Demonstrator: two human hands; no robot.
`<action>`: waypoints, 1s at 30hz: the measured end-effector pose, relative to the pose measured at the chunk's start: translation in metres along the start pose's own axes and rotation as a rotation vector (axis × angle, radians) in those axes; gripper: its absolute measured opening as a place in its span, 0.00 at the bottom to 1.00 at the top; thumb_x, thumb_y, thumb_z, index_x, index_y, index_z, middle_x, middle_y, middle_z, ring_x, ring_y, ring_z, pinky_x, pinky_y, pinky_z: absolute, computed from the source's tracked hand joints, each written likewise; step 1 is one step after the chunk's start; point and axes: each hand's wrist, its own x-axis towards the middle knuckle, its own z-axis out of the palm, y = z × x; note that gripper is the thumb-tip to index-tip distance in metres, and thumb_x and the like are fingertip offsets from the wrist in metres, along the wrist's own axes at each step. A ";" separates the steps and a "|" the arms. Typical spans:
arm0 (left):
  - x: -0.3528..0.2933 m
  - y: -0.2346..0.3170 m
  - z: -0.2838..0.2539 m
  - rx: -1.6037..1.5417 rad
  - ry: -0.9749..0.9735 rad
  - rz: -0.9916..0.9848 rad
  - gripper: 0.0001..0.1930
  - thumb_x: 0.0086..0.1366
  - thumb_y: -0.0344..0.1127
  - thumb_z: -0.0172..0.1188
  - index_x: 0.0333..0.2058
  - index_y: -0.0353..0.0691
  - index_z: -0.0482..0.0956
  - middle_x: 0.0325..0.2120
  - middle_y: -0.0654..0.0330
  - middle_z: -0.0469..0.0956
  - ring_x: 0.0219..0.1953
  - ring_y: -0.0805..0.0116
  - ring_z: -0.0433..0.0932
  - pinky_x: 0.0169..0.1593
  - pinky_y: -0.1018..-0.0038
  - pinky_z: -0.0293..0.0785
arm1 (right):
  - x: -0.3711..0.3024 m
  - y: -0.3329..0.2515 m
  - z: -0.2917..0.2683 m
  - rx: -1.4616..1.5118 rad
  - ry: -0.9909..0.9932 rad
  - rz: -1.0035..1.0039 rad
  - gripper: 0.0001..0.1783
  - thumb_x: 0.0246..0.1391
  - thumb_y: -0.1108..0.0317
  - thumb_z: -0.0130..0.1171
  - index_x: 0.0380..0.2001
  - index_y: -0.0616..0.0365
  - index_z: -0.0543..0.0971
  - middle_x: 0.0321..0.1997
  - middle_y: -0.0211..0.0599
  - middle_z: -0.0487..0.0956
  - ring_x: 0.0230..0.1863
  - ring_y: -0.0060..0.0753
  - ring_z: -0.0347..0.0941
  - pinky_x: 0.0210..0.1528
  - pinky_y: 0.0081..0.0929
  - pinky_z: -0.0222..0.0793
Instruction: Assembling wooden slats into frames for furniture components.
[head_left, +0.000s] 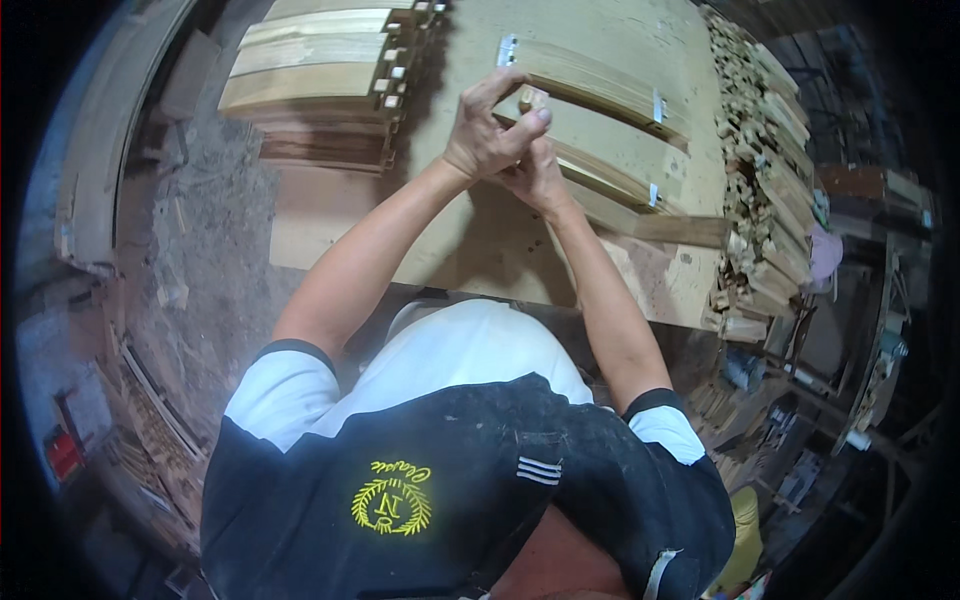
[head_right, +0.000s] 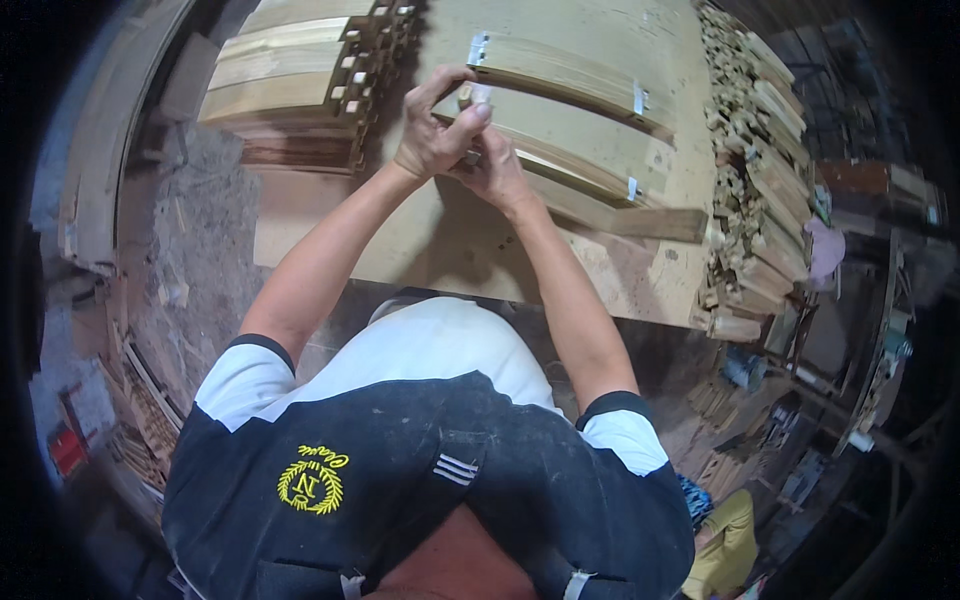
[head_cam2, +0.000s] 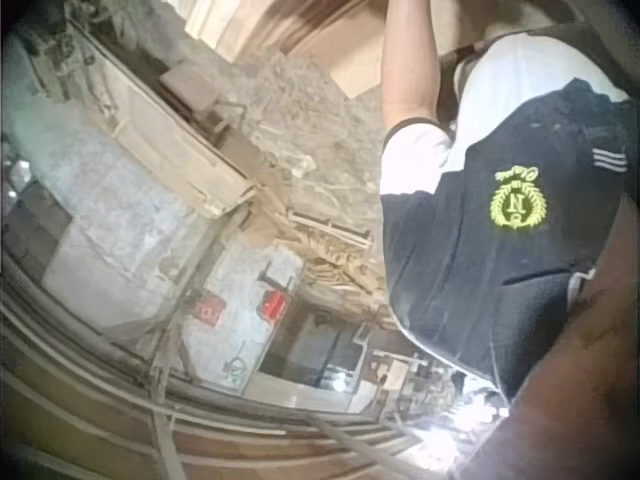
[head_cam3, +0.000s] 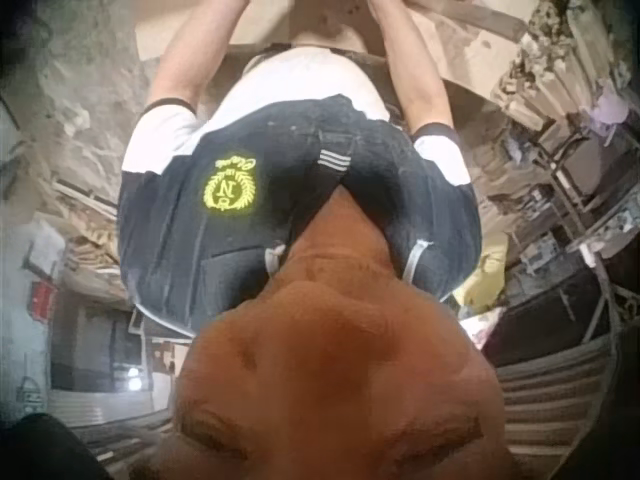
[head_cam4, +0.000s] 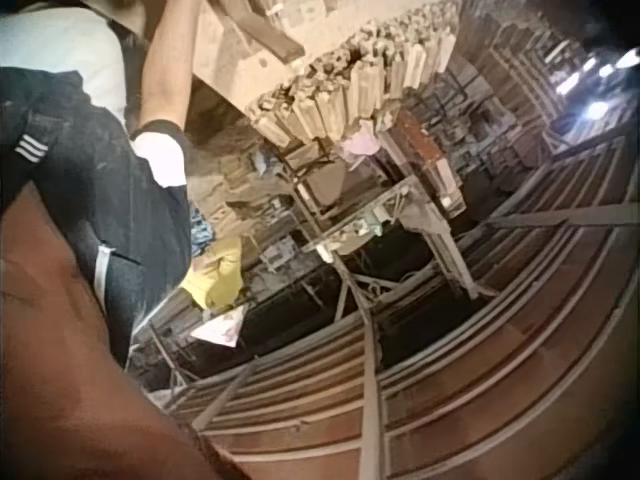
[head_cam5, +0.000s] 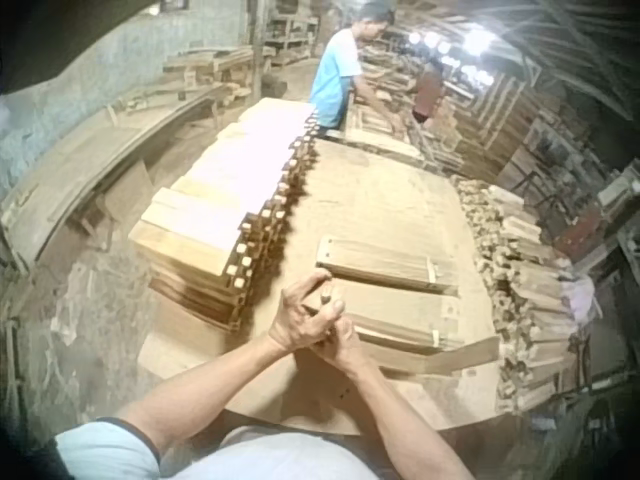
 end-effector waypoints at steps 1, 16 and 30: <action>-0.003 -0.002 -0.001 0.014 -0.013 -0.008 0.21 0.54 0.41 0.67 0.41 0.31 0.76 0.30 0.49 0.79 0.35 0.58 0.81 0.40 0.68 0.76 | -0.008 -0.006 0.004 -0.012 0.091 0.022 0.36 0.43 0.72 0.74 0.58 0.57 0.71 0.48 0.39 0.80 0.47 0.39 0.80 0.46 0.35 0.78; -0.033 -0.117 -0.015 -0.088 -0.248 -1.078 0.32 0.67 0.63 0.47 0.56 0.42 0.76 0.51 0.54 0.78 0.55 0.59 0.74 0.62 0.57 0.62 | -0.243 0.205 -0.217 -0.308 0.603 0.508 0.11 0.60 0.66 0.52 0.41 0.60 0.77 0.42 0.39 0.79 0.46 0.36 0.75 0.51 0.34 0.70; 0.005 0.032 -0.020 -0.811 0.179 -0.165 0.37 0.73 0.61 0.34 0.50 0.27 0.75 0.51 0.41 0.77 0.56 0.53 0.76 0.65 0.58 0.64 | -0.134 0.025 -0.305 0.895 1.422 0.315 0.22 0.58 0.51 0.60 0.45 0.58 0.77 0.41 0.39 0.80 0.43 0.38 0.77 0.47 0.40 0.75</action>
